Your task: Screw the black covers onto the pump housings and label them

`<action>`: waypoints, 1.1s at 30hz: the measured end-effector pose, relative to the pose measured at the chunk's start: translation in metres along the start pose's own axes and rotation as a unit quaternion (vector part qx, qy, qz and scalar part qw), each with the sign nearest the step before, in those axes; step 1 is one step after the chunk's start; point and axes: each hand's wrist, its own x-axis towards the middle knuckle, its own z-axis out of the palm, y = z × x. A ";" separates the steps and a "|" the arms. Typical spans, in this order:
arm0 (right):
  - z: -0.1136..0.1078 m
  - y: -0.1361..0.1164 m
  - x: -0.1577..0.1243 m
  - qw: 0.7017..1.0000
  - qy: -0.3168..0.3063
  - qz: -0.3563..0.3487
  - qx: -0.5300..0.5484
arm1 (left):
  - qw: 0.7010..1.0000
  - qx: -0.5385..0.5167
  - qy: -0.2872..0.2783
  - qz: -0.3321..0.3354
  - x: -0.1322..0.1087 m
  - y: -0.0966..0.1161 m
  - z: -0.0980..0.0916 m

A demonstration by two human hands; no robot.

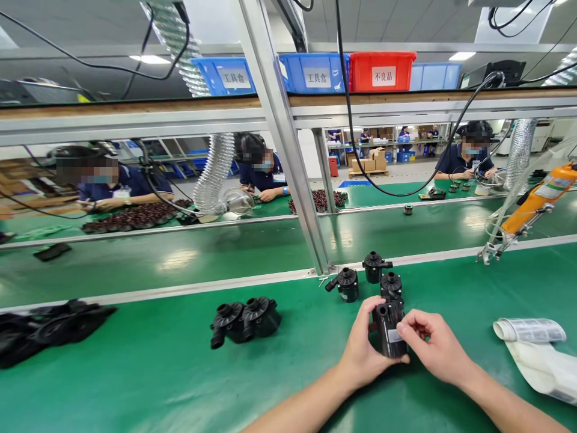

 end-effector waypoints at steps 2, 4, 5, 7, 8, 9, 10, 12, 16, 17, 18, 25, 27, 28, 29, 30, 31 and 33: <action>0.001 -0.001 -0.001 1.000 0.009 -0.009 -0.018 | 1.000 -0.002 -0.002 0.001 0.000 -0.001 0.000; 0.003 -0.002 -0.003 0.999 0.016 -0.020 -0.044 | 1.000 -0.003 -0.003 0.006 0.000 -0.001 -0.001; 0.003 -0.001 -0.004 0.997 0.021 -0.033 -0.064 | 1.000 -0.003 -0.002 0.009 0.000 -0.001 -0.001; 0.003 0.000 -0.005 0.988 0.032 -0.080 -0.125 | 1.000 -0.001 -0.001 0.015 0.000 0.000 -0.001; 0.002 0.002 -0.005 0.980 0.041 -0.110 -0.161 | 1.000 -0.001 -0.001 0.017 0.000 0.000 -0.001; 0.001 0.003 -0.004 0.970 0.057 -0.135 -0.194 | 1.000 -0.003 0.000 0.018 0.001 -0.001 -0.001; -0.002 0.005 -0.003 0.962 0.079 -0.144 -0.218 | 1.000 -0.006 0.003 0.019 0.001 -0.001 -0.001; -0.005 0.007 0.000 0.963 0.113 -0.105 -0.222 | 0.999 -0.010 0.014 0.030 0.001 -0.002 -0.001; -0.002 0.006 0.005 0.992 0.048 0.021 -0.113 | 0.989 0.054 0.015 0.139 -0.001 -0.004 -0.003; 0.000 0.005 0.005 0.995 0.024 0.024 -0.092 | 0.981 0.082 -0.009 0.178 -0.001 -0.003 -0.004; 0.003 0.004 0.005 0.996 0.009 0.015 -0.082 | 0.970 0.113 -0.039 0.214 -0.002 -0.002 -0.006; -0.039 0.025 0.022 0.957 0.265 0.002 -0.115 | 0.929 0.307 0.147 0.144 0.008 0.000 -0.021; -0.059 0.041 0.033 0.941 0.301 0.047 -0.147 | 0.929 0.305 0.206 0.046 0.014 -0.006 -0.023; -0.065 0.049 0.038 0.940 0.292 0.062 -0.168 | 0.929 0.305 0.207 0.019 0.018 -0.010 -0.023; -0.069 0.057 0.043 0.942 0.272 0.070 -0.183 | 0.931 0.306 0.197 0.008 0.022 -0.014 -0.023; -0.069 0.065 0.048 0.946 0.251 0.072 -0.191 | 0.933 0.308 0.184 0.007 0.025 -0.017 -0.023; -0.066 0.071 0.052 0.950 0.237 0.069 -0.192 | 0.934 0.312 0.173 0.009 0.029 -0.020 -0.022; -0.054 0.079 0.059 0.957 0.222 0.056 -0.179 | 0.934 0.318 0.162 0.014 0.037 -0.023 -0.023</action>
